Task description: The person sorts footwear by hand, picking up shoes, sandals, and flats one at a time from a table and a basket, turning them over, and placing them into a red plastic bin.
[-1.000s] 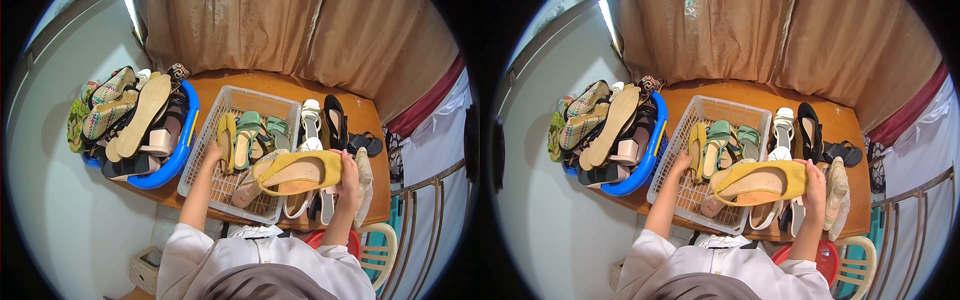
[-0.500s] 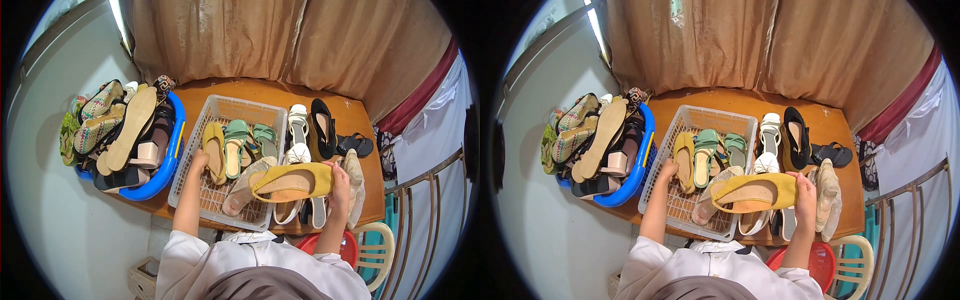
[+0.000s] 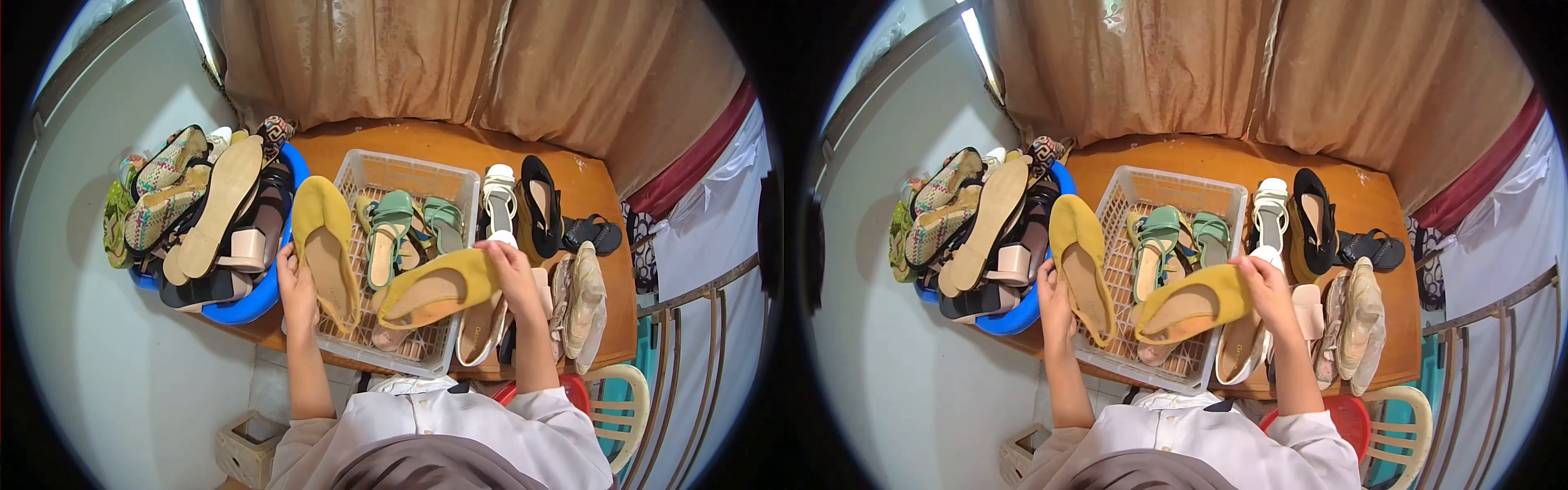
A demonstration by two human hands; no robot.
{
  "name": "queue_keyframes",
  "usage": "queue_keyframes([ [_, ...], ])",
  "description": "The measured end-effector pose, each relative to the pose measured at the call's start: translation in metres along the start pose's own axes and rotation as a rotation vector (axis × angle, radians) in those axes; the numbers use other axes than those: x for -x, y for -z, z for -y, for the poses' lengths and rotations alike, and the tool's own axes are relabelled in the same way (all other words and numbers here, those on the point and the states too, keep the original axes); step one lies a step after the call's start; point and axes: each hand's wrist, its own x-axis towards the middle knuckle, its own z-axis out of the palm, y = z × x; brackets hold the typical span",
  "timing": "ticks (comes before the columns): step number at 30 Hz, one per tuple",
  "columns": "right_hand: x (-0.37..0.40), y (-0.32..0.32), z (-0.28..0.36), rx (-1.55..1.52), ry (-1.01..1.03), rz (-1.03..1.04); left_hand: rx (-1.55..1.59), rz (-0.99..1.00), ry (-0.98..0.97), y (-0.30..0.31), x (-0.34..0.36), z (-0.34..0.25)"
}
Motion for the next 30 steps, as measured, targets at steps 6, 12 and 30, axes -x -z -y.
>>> queue_keyframes([
  [6,-0.026,-0.053,0.005,0.471,0.484,-0.138,-0.081,-0.011,-0.105,-0.015,0.032,-0.011],
  [12,0.005,-0.093,0.041,0.043,0.35,0.242,-0.137,0.069,-0.226,-0.051,0.064,-0.023],
  [30,-0.002,-0.05,0.045,0.715,0.466,0.135,-0.604,0.559,-0.236,-0.071,0.052,-0.021],
])
